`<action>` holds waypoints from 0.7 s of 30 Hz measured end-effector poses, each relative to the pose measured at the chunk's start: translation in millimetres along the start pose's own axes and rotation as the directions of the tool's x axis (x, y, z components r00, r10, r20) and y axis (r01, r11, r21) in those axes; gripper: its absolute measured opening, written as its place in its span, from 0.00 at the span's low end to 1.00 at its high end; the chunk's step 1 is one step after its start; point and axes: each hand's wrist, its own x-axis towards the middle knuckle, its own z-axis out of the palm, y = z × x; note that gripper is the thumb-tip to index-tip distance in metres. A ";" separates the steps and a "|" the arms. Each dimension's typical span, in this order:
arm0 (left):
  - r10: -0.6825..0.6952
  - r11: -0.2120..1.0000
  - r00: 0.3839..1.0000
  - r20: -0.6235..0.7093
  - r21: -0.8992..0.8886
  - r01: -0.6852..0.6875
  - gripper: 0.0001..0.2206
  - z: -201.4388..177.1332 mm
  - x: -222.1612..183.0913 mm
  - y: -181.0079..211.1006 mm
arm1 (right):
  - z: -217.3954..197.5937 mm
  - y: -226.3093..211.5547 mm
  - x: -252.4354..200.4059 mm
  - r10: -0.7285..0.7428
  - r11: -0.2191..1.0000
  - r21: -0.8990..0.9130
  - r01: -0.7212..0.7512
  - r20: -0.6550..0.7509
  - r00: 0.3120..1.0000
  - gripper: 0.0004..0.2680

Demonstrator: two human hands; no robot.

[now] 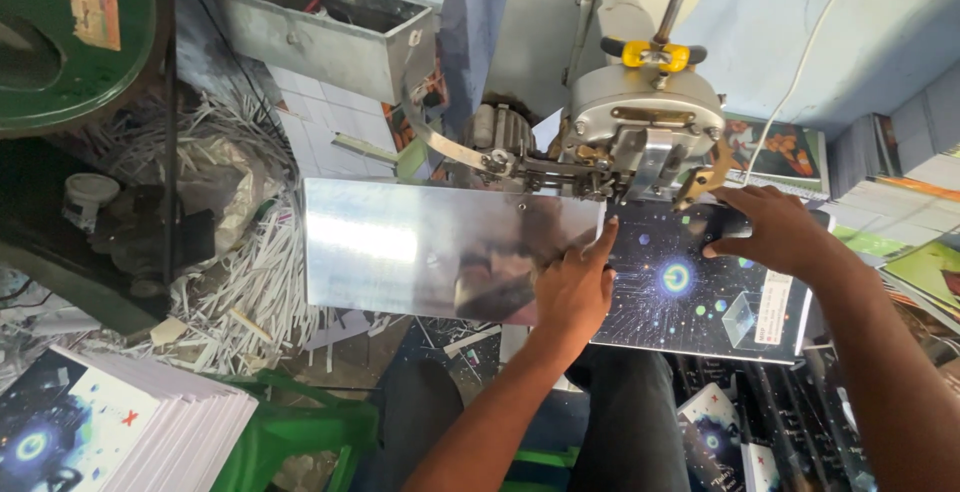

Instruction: The person repeatedly picks up printed book covers, places them into a binding machine, and removes the bound items. The person handles two different cover designs and stacks the finished books on the right side of the machine.

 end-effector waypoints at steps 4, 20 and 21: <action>0.127 0.979 0.981 -0.147 -0.143 -0.148 0.23 18.2 -0.5 18.5 | -13.0 6.8 -19.9 -0.055 0.993 -0.112 0.042 -0.114 0.992 0.34; 0.285 0.489 0.929 0.235 -0.870 0.070 0.38 49.6 37.4 140.1 | -64.7 20.8 -152.7 -0.041 0.932 -0.316 -0.179 -0.581 0.813 0.09; 0.320 0.388 0.921 0.222 -0.918 0.087 0.39 47.3 40.6 151.4 | -67.1 19.8 -160.8 -0.051 0.923 -0.331 -0.198 -0.612 0.790 0.08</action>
